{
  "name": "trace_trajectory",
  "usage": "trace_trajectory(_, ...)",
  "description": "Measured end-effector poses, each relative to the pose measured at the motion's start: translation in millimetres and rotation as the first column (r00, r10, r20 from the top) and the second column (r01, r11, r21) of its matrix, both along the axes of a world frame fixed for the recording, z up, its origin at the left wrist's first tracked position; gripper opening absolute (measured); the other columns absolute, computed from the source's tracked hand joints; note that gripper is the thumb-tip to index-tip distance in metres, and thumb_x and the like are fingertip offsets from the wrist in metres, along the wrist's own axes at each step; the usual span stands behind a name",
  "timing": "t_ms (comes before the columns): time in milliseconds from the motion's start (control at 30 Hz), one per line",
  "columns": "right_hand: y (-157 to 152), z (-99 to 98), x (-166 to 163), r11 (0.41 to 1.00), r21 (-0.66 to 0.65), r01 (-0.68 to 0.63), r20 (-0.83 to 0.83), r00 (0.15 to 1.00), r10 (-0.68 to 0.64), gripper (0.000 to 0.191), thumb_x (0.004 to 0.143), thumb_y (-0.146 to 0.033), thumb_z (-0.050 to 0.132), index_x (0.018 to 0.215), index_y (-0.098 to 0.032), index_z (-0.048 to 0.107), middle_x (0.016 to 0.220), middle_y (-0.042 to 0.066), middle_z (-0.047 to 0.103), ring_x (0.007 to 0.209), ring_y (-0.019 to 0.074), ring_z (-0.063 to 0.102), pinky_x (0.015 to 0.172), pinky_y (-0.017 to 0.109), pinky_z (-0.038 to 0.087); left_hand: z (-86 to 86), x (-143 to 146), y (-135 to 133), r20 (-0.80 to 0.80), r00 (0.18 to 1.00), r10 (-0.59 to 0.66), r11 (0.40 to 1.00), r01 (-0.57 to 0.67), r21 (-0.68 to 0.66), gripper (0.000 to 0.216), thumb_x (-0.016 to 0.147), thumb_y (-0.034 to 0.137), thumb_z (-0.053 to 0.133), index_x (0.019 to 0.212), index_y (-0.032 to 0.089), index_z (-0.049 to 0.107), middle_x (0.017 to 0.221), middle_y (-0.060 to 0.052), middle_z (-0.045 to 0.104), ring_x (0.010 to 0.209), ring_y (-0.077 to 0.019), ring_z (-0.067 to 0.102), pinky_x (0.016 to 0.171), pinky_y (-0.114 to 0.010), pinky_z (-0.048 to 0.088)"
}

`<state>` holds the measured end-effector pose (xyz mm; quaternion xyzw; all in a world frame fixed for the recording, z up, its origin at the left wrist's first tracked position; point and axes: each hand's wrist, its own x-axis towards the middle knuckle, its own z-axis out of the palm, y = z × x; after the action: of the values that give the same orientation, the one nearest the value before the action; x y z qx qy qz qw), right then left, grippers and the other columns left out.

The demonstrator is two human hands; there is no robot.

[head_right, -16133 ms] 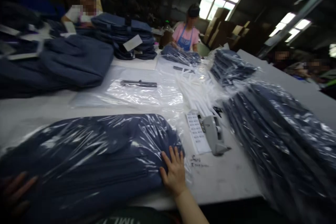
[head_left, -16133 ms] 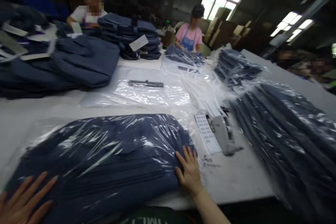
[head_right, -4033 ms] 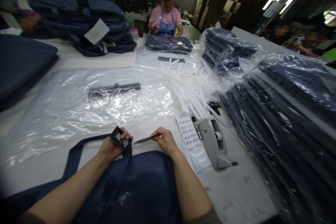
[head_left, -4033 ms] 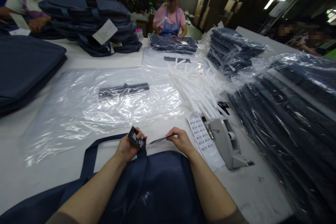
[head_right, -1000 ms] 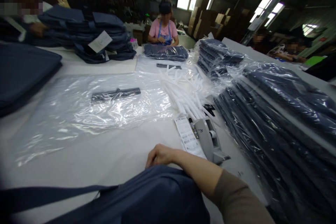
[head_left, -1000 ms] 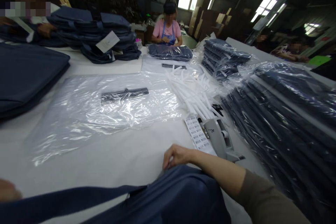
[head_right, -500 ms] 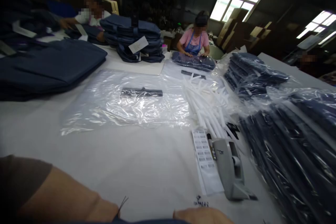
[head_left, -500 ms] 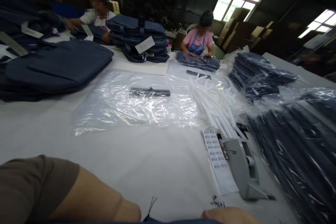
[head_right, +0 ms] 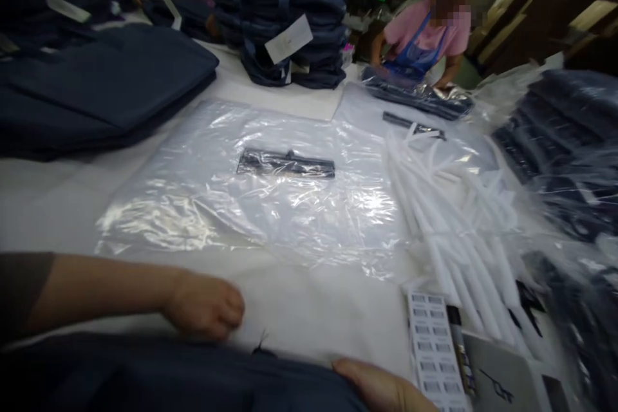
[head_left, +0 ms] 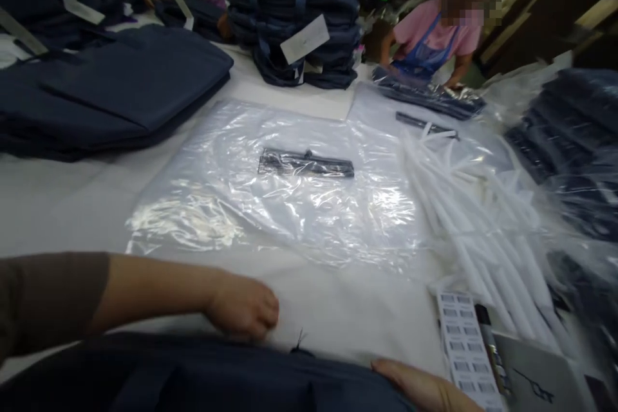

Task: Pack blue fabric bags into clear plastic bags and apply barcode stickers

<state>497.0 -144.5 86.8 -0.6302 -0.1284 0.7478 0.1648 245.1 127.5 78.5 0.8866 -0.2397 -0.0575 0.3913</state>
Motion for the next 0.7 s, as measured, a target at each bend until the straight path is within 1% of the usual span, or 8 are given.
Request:
trace_trajectory(67, 9, 8.0, 0, 1.0, -0.029, 0.005, -0.095, 0.995, -0.008, 0.055, 0.068, -0.069, 0.051, 0.084, -0.02, 0.07, 0.091, 0.007, 0.071, 0.101, 0.0245, 0.065, 0.103, 0.039, 0.042, 29.2, -24, 29, -0.057, 0.939, 0.338, 0.94, -0.334, 0.071, 0.029, 0.088, 0.024, 0.034, 0.081, 0.022, 0.062, 0.09, -0.013, 0.064, 0.088, -0.0244, 0.059, 0.081, -0.036, 0.048)
trace_trajectory(133, 17, 17.8, 2, 0.997, 0.038, -0.064, -0.032, 0.997, 0.065, 0.058, 0.075, -0.068, 0.05, 0.097, -0.018, 0.069, 0.103, 0.007, 0.07, 0.108, 0.0233, 0.061, 0.108, 0.038, 0.037, 61.1, -51, 34, -0.033, 0.739, 0.673, 0.732, -0.659, 0.175, 0.033, 0.091, 0.036, 0.038, 0.104, 0.023, 0.065, 0.105, -0.01, 0.064, 0.097, -0.0256, 0.057, 0.089, -0.036, 0.044)
trace_trajectory(233, 27, 39.9, 6, 0.89, 0.132, -0.436, 0.359, 0.858, 0.367, 0.061, 0.087, -0.066, 0.034, 0.094, -0.017, 0.07, 0.102, 0.01, 0.07, 0.108, 0.0249, 0.06, 0.105, 0.039, 0.038, 90.8, -96, -1, 0.097, 0.613, 0.784, 0.579, -0.779, 0.241, 0.041, 0.09, 0.047, 0.045, 0.126, 0.031, 0.057, 0.124, -0.003, 0.059, 0.114, -0.0265, 0.052, 0.103, -0.037, 0.033)
trace_trajectory(333, 32, 73.4, -1, 0.698, -0.128, -0.705, 0.773, 0.37, 0.515, 0.063, 0.093, -0.054, 0.026, 0.088, -0.011, 0.071, 0.091, 0.019, 0.069, 0.093, 0.0337, 0.064, 0.092, 0.052, 0.045, 71.1, -136, -50, 0.251, 0.639, 0.727, 0.556, -0.763, 0.329, 0.051, 0.092, 0.043, 0.048, 0.141, 0.033, 0.038, 0.138, 0.0, 0.049, 0.126, -0.0256, 0.044, 0.112, -0.037, 0.016)
trace_trajectory(400, 32, 92.1, -22, 0.668, -0.156, -0.727, 0.95, 0.076, 0.304, 0.054, 0.094, -0.047, 0.031, 0.114, -0.011, 0.064, 0.114, 0.021, 0.063, 0.106, 0.0362, 0.06, 0.094, 0.055, 0.043, 37.2, -148, -67, 0.27, 0.621, 0.736, 0.511, -0.771, 0.381, 0.055, 0.094, 0.041, 0.046, 0.146, 0.033, 0.029, 0.143, -0.002, 0.043, 0.131, -0.0244, 0.04, 0.114, -0.037, 0.011)
trace_trajectory(433, 30, 96.6, -37, 0.623, -0.089, -0.777, 0.986, 0.019, 0.165, 0.052, 0.093, -0.046, 0.034, 0.13, -0.015, 0.054, 0.131, 0.019, 0.054, 0.119, 0.0352, 0.052, 0.099, 0.055, 0.041, 19.4, -150, -69, 0.254, 0.612, 0.749, 0.496, -0.772, 0.398, 0.055, 0.095, 0.04, 0.044, 0.146, 0.033, 0.027, 0.144, -0.002, 0.041, 0.132, -0.0235, 0.038, 0.114, -0.037, 0.01)
trace_trajectory(567, 19, 74.7, -98, 0.214, 0.096, -0.972, 0.994, 0.105, 0.03, 0.06, 0.088, -0.051, 0.05, 0.142, -0.029, 0.038, 0.153, 0.011, 0.026, 0.14, 0.0323, 0.026, 0.112, 0.056, 0.028, -24.6, -147, -61, 0.231, 0.616, 0.753, 0.504, -0.766, 0.399, 0.051, 0.096, 0.041, 0.039, 0.145, 0.029, 0.031, 0.147, -0.004, 0.037, 0.137, -0.0213, 0.029, 0.116, -0.038, 0.005)
trace_trajectory(700, 5, 37.6, -112, 0.096, 0.144, -0.985, 0.984, 0.133, -0.119, 0.049, 0.086, -0.039, 0.055, 0.133, -0.023, 0.049, 0.14, 0.012, 0.047, 0.136, 0.0317, 0.034, 0.11, 0.056, 0.032, -10.2, -153, -66, 0.308, 0.643, 0.701, 0.545, -0.761, 0.351, 0.049, 0.094, 0.037, 0.045, 0.142, 0.032, 0.036, 0.149, -0.002, 0.033, 0.14, -0.0232, 0.022, 0.116, -0.041, 0.001)
